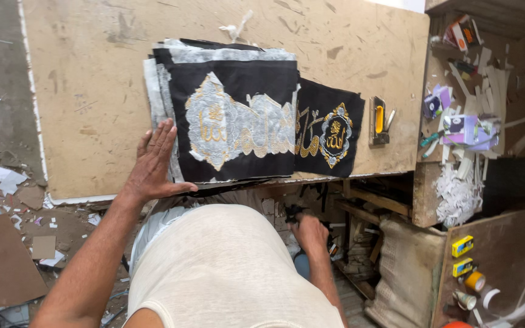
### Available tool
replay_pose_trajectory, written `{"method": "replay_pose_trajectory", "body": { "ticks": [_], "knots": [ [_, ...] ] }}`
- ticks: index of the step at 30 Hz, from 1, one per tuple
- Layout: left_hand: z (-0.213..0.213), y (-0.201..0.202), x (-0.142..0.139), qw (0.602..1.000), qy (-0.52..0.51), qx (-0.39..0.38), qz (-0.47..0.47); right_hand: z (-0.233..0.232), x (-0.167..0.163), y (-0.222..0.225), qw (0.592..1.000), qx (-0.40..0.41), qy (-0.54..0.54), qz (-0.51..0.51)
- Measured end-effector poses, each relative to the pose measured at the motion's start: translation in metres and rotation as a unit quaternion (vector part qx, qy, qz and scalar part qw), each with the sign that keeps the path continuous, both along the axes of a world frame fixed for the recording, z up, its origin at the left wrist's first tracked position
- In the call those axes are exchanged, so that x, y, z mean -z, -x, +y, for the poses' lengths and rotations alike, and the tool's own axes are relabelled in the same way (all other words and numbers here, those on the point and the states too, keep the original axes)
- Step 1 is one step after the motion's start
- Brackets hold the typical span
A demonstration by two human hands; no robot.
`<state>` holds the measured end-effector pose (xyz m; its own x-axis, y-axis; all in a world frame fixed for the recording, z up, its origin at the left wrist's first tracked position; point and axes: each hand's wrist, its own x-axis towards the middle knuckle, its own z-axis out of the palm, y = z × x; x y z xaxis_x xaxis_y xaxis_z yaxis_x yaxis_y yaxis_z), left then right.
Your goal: The person repeatedly peels a white backing layer from the surface of stacked black fabric pieces with gold embroidery. They handle the pieces one at a time, flip them, and remove the backing by hand, then stack the treated pieces on the table.
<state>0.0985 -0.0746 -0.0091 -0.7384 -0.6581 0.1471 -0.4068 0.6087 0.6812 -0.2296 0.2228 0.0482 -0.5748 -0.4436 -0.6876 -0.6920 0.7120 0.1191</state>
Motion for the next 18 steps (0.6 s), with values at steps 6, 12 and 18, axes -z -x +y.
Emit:
{"method": "replay_pose_trajectory", "body": {
  "ticks": [6, 12, 18],
  "knots": [
    [-0.001, -0.010, 0.000, 0.999, -0.031, 0.002, -0.006, -0.129, -0.054, -0.068, 0.784, -0.236, 0.564, -0.104],
    [0.000, -0.017, -0.004, 0.999, -0.033, -0.010, -0.022, -0.221, -0.057, -0.123, 0.750, -0.372, 0.540, -0.088],
    [0.001, -0.018, -0.003, 0.996, 0.031, -0.021, -0.075, -0.239, -0.010, -0.136, 0.768, -0.280, 0.566, -0.109]
  ]
}}
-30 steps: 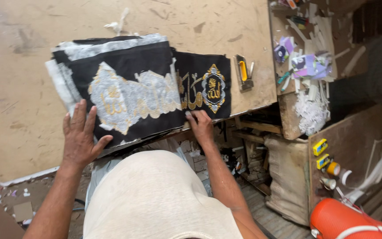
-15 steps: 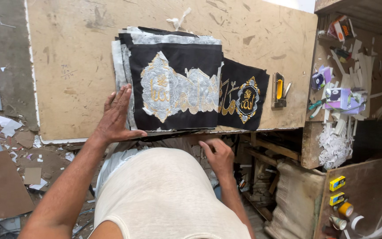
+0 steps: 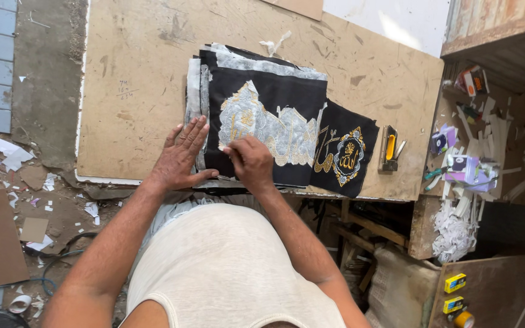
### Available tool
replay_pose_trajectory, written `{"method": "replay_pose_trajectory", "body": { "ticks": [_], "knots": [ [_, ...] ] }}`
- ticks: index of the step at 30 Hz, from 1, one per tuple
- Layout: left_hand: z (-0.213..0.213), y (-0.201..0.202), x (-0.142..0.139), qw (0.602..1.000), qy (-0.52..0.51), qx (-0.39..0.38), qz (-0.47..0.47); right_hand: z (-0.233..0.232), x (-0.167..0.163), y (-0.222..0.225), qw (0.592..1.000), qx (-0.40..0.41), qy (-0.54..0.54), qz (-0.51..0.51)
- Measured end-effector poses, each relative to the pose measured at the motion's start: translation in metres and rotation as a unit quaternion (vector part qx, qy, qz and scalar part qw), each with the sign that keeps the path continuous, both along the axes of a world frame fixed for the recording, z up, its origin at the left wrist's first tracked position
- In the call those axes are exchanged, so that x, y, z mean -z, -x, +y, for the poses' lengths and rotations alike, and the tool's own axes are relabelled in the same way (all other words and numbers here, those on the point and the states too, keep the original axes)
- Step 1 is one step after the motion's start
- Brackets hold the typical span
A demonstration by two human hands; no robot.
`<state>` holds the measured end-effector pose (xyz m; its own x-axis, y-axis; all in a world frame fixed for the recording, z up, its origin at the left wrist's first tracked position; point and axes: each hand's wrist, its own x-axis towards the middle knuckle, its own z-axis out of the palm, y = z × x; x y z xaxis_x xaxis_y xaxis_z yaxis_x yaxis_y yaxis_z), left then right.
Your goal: The person repeatedly peels a white backing layer from the surface of stacked black fabric pieces with gold embroidery. They handle the pieces one at a time, flip them, and remove the backing by hand, then stack the treated pieces on the table.
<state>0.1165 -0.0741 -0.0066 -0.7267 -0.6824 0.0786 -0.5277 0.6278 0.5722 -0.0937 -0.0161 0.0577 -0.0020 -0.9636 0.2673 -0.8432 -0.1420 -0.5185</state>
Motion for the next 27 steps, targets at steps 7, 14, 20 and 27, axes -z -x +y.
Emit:
{"method": "replay_pose_trajectory", "body": {
  "ticks": [7, 14, 20, 27],
  "knots": [
    [-0.001, -0.007, -0.001, 0.999, 0.011, -0.007, 0.034, 0.007, -0.003, 0.036, 0.889, 0.196, -0.146, -0.386],
    [-0.007, -0.018, -0.006, 0.913, 0.183, 0.049, -0.362, 0.103, -0.048, 0.050, 0.767, -0.019, -0.603, 0.220],
    [-0.006, -0.017, 0.008, 0.999, -0.023, -0.004, 0.023, 0.083, -0.081, 0.020, 0.969, 0.032, -0.240, 0.053],
    [-0.006, -0.016, 0.010, 1.000, 0.005, -0.010, -0.002, 0.039, -0.072, -0.004, 0.986, -0.086, 0.013, 0.144]
  ]
}}
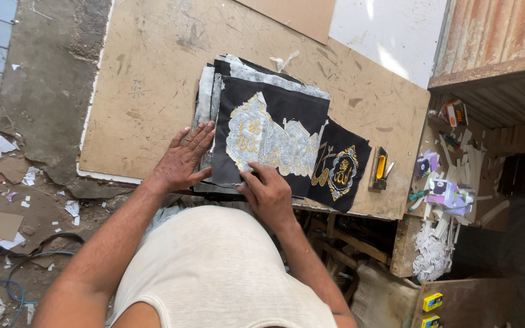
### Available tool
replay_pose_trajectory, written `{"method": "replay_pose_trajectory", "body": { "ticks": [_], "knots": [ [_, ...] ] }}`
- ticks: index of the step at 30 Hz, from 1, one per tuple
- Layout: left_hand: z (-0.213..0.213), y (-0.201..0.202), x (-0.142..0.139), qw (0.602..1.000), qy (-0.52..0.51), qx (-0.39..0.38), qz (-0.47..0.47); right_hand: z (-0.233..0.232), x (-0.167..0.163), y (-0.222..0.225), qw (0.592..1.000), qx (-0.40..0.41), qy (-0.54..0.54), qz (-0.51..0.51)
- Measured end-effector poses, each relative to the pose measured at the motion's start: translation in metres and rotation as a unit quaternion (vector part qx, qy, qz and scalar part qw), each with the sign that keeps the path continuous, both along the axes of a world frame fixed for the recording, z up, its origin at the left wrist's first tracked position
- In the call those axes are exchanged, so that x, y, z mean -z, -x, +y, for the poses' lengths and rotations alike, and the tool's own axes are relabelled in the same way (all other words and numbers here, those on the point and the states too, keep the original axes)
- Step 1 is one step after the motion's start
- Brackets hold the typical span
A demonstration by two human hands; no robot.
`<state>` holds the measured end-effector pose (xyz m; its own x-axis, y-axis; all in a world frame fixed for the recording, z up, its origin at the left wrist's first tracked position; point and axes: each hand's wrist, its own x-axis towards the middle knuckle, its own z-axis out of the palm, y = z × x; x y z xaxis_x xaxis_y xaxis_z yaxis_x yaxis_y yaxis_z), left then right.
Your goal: The person repeatedly peels a white backing layer from the surface of stacked black fabric pieces with gold embroidery. They handle the pieces one at a time, flip them, and remove the backing by hand, then stack the treated pieces on the table.
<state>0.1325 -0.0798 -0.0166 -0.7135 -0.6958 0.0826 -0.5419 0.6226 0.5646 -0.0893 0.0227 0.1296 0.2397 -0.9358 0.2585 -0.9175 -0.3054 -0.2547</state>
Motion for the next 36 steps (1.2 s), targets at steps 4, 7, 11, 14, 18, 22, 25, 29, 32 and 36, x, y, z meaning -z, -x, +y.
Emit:
{"method": "replay_pose_trajectory", "body": {
  "ticks": [4, 7, 11, 14, 18, 22, 25, 29, 32, 36],
  "knots": [
    [0.002, 0.004, 0.001, 1.000, -0.004, -0.007, -0.005, 0.011, 0.030, 0.029, 0.980, 0.113, 0.046, -0.159],
    [0.004, 0.005, 0.001, 1.000, -0.019, -0.011, 0.005, 0.030, 0.036, 0.082, 0.900, 0.357, 0.134, -0.213],
    [0.005, 0.006, -0.001, 0.999, -0.045, -0.011, 0.019, 0.055, 0.015, 0.175, 0.715, 0.522, 0.232, -0.404],
    [0.005, 0.012, -0.003, 0.999, -0.043, -0.010, 0.005, 0.087, 0.008, 0.211, 0.593, 0.605, 0.204, -0.490],
    [0.006, 0.016, -0.002, 0.998, -0.050, -0.008, 0.026, 0.118, 0.038, 0.223, 0.494, 0.690, 0.140, -0.510],
    [0.007, 0.019, 0.002, 0.998, -0.054, -0.005, 0.023, 0.127, 0.077, 0.229, 0.478, 0.668, 0.098, -0.562],
    [0.007, 0.022, 0.003, 0.998, -0.057, -0.002, -0.001, 0.122, 0.082, 0.232, 0.470, 0.679, 0.087, -0.558],
    [0.006, 0.025, 0.000, 0.998, -0.064, 0.009, -0.002, 0.109, 0.072, 0.221, 0.572, 0.724, 0.150, -0.356],
    [0.004, 0.024, -0.004, 0.996, -0.048, 0.035, 0.064, 0.083, 0.054, 0.173, 0.779, 0.580, 0.180, -0.153],
    [0.003, 0.020, -0.010, 0.997, -0.059, 0.033, 0.045, 0.042, 0.027, 0.088, 0.978, 0.167, 0.076, -0.099]
  ]
}}
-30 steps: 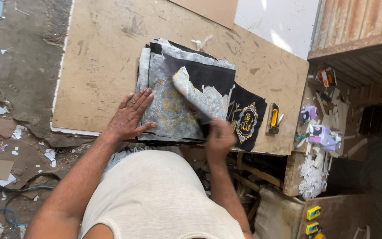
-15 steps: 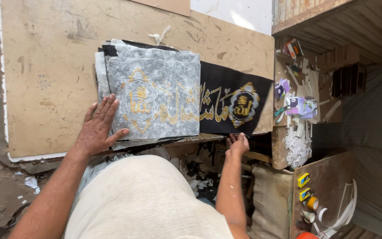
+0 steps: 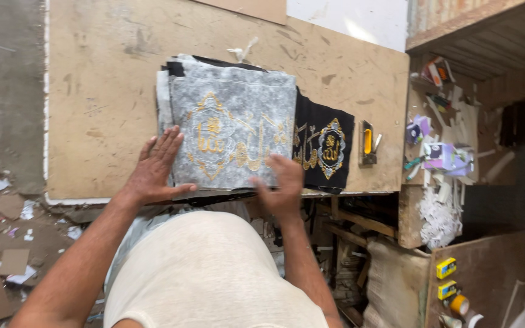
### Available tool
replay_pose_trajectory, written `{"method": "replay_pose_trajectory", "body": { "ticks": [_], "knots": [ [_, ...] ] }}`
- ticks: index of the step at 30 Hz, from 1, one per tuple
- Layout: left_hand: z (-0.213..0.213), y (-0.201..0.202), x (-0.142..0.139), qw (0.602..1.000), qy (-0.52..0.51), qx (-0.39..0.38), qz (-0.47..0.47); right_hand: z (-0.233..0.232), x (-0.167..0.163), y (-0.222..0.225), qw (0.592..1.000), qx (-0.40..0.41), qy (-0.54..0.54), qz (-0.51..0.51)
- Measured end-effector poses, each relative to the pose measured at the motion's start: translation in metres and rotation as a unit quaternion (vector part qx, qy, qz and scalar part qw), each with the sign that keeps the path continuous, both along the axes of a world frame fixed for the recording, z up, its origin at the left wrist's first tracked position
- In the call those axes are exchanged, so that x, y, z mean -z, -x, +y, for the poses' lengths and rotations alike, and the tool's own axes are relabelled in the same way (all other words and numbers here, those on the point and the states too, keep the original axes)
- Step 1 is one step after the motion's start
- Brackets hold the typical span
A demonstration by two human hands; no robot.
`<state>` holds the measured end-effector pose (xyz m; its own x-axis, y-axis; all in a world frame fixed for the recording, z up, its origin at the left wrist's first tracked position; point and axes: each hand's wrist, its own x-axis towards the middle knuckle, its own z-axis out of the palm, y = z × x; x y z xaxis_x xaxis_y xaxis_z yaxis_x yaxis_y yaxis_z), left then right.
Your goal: The person repeatedly peels a white backing layer from the surface of stacked black fabric pieces with gold embroidery. They handle the pieces one at a time, flip them, and remove the backing by hand, then stack the treated pieces on the table.
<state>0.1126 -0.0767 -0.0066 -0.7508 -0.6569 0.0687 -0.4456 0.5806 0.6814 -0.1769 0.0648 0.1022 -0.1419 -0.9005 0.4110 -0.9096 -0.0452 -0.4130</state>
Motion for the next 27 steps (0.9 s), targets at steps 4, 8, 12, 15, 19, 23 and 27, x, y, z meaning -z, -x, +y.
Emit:
{"method": "replay_pose_trajectory", "body": {
  "ticks": [4, 8, 12, 15, 19, 23, 27],
  "knots": [
    [0.000, -0.005, -0.004, 0.999, -0.030, -0.012, -0.028, -0.039, -0.010, -0.056, 0.962, -0.245, -0.057, 0.102],
    [-0.002, -0.010, -0.006, 0.998, -0.061, -0.019, -0.019, -0.051, -0.004, -0.071, 0.948, -0.274, -0.085, 0.138],
    [-0.001, -0.014, -0.007, 0.995, -0.084, -0.036, 0.038, -0.049, 0.010, -0.070, 0.963, -0.245, -0.075, 0.086],
    [-0.002, -0.019, -0.008, 0.991, -0.113, -0.048, 0.060, -0.050, 0.018, -0.074, 0.974, -0.209, -0.087, 0.021],
    [-0.003, -0.025, -0.009, 0.983, -0.154, -0.065, 0.077, -0.053, 0.019, -0.079, 0.977, -0.184, -0.100, -0.037],
    [0.000, -0.027, -0.011, 0.976, -0.166, -0.095, 0.107, -0.057, 0.020, -0.080, 0.970, -0.168, -0.134, -0.117],
    [0.020, -0.025, -0.018, 0.984, -0.072, -0.161, 0.033, -0.061, 0.027, -0.087, 0.965, -0.140, -0.158, -0.157]
  ]
}}
